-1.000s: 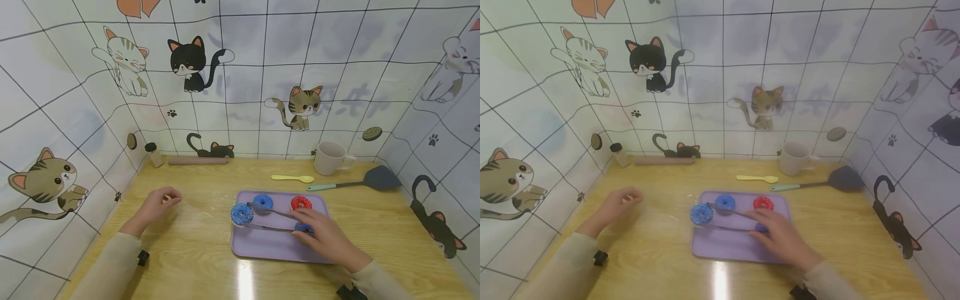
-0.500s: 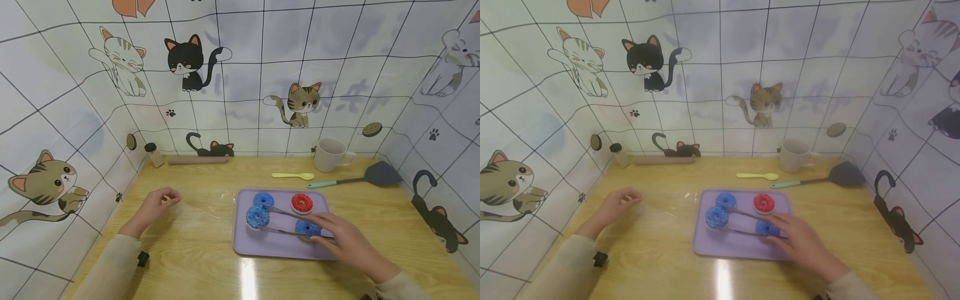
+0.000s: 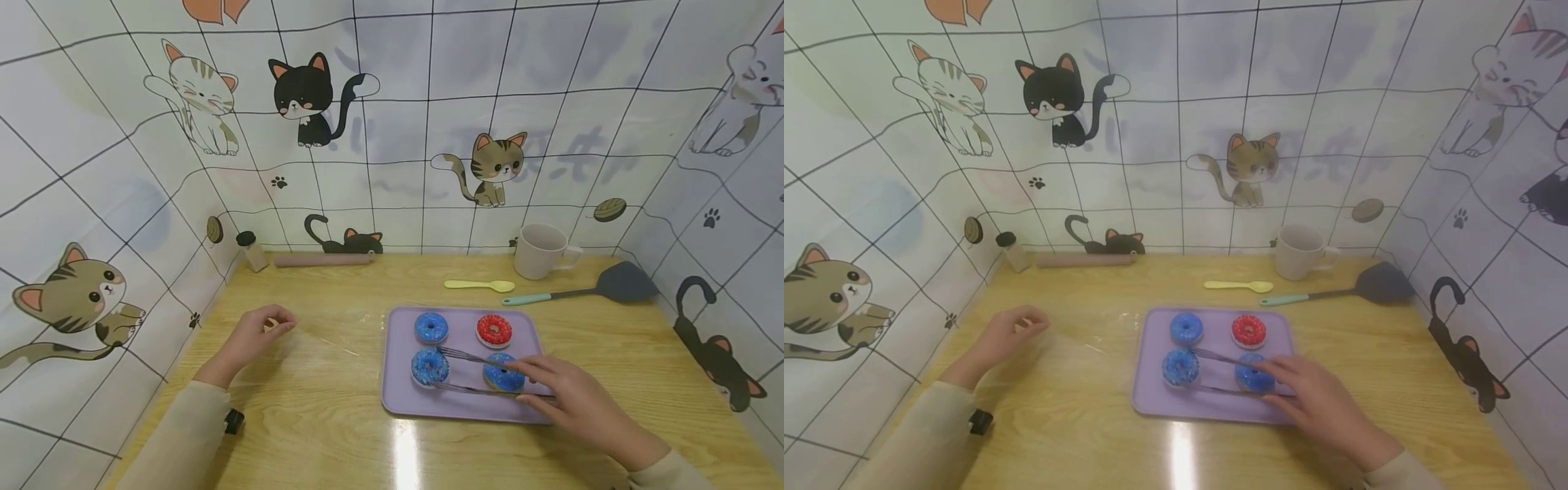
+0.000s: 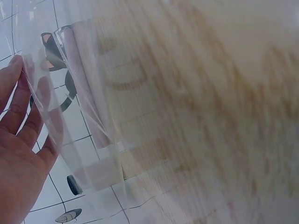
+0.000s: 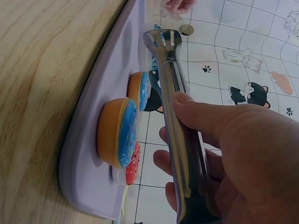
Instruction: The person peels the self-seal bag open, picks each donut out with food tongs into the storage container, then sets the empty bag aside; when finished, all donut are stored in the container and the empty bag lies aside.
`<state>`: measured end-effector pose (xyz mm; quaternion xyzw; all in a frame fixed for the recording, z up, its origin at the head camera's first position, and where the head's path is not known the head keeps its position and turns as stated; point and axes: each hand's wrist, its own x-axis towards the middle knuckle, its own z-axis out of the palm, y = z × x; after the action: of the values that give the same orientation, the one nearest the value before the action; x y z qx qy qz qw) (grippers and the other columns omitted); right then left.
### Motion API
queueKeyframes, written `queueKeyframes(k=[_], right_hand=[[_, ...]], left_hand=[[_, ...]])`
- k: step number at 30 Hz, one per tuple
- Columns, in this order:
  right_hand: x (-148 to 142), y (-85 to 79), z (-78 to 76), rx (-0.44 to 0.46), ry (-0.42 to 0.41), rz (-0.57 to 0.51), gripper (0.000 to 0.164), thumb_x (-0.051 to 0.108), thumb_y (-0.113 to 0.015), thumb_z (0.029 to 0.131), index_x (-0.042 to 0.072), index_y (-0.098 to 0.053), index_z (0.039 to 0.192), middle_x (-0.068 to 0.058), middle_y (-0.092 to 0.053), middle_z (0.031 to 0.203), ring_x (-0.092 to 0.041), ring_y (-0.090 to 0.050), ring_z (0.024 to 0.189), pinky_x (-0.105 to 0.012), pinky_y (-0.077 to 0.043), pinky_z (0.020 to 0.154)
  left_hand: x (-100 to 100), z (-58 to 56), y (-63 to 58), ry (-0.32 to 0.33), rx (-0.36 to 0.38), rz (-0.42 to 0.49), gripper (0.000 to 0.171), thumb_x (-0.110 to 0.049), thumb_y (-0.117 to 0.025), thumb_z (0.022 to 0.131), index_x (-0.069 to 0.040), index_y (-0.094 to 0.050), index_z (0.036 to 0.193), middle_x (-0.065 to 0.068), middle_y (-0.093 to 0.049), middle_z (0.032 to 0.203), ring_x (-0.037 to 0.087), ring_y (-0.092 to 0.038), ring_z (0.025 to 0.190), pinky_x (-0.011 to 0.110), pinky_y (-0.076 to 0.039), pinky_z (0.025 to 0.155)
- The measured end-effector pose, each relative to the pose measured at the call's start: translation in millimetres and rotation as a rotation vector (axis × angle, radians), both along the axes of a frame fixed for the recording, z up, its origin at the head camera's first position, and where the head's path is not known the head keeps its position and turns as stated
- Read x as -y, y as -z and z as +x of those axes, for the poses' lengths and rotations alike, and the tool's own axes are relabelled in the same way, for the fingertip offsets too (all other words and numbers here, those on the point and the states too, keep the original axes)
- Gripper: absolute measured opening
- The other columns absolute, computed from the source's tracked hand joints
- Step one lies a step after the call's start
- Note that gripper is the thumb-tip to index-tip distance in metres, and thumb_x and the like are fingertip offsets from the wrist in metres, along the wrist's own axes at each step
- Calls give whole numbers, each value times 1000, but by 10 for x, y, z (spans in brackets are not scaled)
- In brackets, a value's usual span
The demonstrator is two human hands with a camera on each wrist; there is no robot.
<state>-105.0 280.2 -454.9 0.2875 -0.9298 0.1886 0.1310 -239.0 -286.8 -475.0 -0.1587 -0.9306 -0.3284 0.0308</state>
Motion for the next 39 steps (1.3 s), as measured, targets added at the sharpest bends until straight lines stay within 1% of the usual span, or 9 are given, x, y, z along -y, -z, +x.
queueKeyframes(k=[4, 11, 19, 21, 24, 27, 30, 36, 39], right_hand=[[-9, 27, 10, 14, 11, 33, 50, 28, -86, 85, 25, -70, 132, 3, -72, 123, -8, -71, 93, -34, -60, 78], [-23, 57, 25, -71, 2, 65, 52, 26, -90, 80, 22, -72, 129, 1, -73, 120, -14, -72, 97, -40, -61, 81], [-45, 46, 70, -48, 15, 84, 55, 28, -90, 79, 22, -71, 130, 2, -72, 121, -21, -72, 105, -44, -60, 85], [-53, 41, 90, -35, 18, 61, 56, 28, -90, 80, 23, -71, 132, 2, -72, 123, -18, -71, 104, -43, -60, 85], [-80, 27, 124, 6, 37, -2, 57, 27, -88, 82, 26, -68, 135, 4, -69, 125, -11, -69, 99, -36, -60, 80], [-128, 15, 146, 36, 76, -80, 59, 23, -88, 82, 25, -66, 137, 6, -67, 125, -6, -65, 93, -29, -58, 76], [-198, 7, 141, 24, 118, -123, 62, 19, -90, 80, 21, -66, 137, 5, -68, 123, -8, -65, 94, -31, -59, 76], [-398, 22, 92, 7, 251, -135, 60, 18, -90, 80, 14, -66, 135, 0, -69, 118, -12, -63, 93, -34, -60, 72], [-517, 49, 66, -24, 318, -155, 59, 18, -90, 80, 11, -67, 133, -4, -69, 115, -5, -62, 94, -20, -55, 72]], left_hand=[[-6, -5, 4, -2, 0, -6, 5, -21, -69, 100, -18, -73, 103, -4, -73, 98, 15, -66, 94, 42, -52, 88], [-39, -10, -30, 23, -7, 3, 5, -19, -70, 100, -17, -73, 103, -4, -73, 98, 16, -66, 94, 41, -53, 87], [-69, -18, -33, 24, 16, -9, 3, -18, -70, 100, -17, -73, 102, -4, -73, 98, 16, -65, 94, 42, -52, 87], [-69, -16, -28, 25, 25, -14, 3, -19, -70, 100, -17, -73, 101, -4, -73, 98, 16, -65, 94, 42, -52, 86], [-53, -22, -10, 23, 29, -27, 4, -20, -70, 100, -18, -73, 101, -4, -73, 98, 16, -65, 94, 41, -51, 86], [-18, -28, 8, 17, 32, -46, 4, -21, -69, 100, -19, -73, 102, -4, -74, 99, 16, -65, 96, 41, -50, 87], [30, -23, 4, 17, 35, -60, 4, -20, -69, 101, -18, -73, 101, -3, -74, 100, 18, -66, 97, 42, -50, 87], [129, -2, -32, 31, 48, -85, 4, -19, -70, 100, -17, -73, 99, -3, -73, 98, 18, -65, 96, 44, -50, 87], [159, 8, -37, 38, 46, -93, 4, -18, -70, 100, -16, -73, 100, -4, -72, 97, 17, -64, 95, 45, -51, 86]])
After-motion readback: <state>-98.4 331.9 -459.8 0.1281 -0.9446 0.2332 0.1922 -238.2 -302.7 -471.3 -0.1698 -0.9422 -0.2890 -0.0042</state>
